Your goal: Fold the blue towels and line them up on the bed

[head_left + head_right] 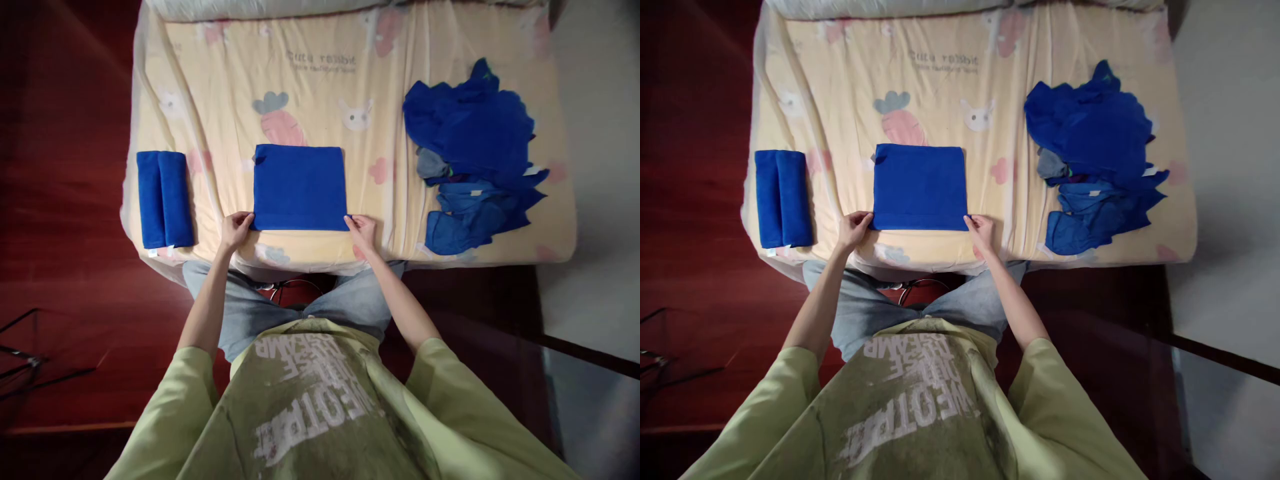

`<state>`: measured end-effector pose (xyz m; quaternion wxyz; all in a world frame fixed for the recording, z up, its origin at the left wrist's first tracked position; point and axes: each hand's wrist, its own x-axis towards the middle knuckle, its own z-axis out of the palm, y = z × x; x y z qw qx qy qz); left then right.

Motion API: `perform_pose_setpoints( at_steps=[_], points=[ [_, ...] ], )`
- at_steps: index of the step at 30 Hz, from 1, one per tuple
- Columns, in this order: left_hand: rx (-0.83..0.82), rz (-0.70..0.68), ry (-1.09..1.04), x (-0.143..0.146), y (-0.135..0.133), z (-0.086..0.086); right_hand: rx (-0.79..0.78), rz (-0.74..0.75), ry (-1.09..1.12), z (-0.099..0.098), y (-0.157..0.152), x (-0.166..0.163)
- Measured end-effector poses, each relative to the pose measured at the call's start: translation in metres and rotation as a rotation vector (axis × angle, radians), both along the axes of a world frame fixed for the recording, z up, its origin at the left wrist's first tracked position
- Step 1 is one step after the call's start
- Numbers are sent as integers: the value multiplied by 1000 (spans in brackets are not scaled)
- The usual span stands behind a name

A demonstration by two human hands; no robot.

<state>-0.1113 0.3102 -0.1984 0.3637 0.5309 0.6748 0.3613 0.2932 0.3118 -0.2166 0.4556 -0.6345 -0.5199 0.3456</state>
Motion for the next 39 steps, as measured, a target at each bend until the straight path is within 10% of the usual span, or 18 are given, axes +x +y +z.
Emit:
perform_pose_setpoints(
  at_steps=[39],
  points=[
    [78,64,568,32,-11,6,-205,-93,-338,5,17,-11]
  ],
)
